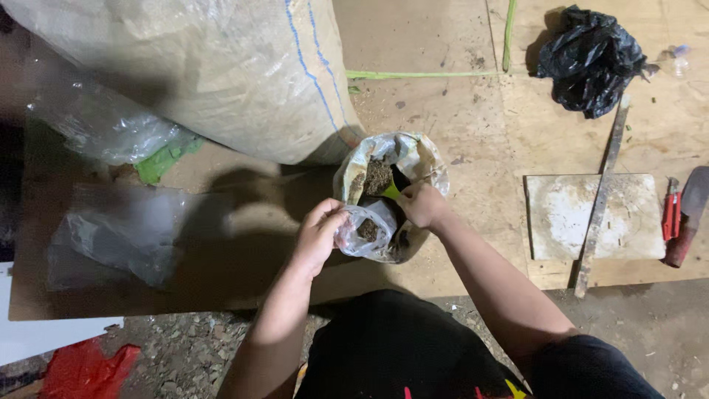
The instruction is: The person scoops dark granular material from a large sack into a small plastic bag using a green scoop, then ties the bag closed. The person repeats this process to fill a second bag.
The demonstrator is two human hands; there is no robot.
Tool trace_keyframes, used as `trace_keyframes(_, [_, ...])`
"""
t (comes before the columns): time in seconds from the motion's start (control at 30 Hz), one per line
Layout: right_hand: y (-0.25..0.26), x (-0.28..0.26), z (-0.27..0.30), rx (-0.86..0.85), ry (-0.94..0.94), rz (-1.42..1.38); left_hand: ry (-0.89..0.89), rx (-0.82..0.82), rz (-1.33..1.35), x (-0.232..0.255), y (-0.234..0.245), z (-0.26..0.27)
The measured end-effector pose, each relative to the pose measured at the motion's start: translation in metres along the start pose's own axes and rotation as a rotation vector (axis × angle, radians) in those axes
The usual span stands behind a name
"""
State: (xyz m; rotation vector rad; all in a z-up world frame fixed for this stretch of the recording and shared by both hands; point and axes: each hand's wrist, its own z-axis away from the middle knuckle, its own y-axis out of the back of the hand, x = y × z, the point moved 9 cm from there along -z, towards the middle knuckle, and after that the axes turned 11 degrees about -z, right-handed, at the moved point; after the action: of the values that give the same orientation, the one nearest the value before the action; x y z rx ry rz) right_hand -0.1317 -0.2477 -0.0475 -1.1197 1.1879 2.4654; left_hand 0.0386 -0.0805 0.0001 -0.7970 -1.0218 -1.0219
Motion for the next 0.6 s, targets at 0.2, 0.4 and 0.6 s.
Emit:
trace_keyframes(0.2, [0.042, 0.003, 0.028, -0.026, -0.157, -0.058, 0.174, 0.099, 0.005, -0.011, -0.002, -0.003])
trace_keyframes(0.4, [0.102, -0.033, 0.056, -0.030, 0.046, -0.051, 0.084, 0.072, -0.026, -0.002, -0.022, -0.014])
trace_keyframes(0.6, [0.153, -0.065, 0.094, -0.035, 0.143, 0.028, 0.101, 0.170, -0.052, 0.001, -0.030, -0.020])
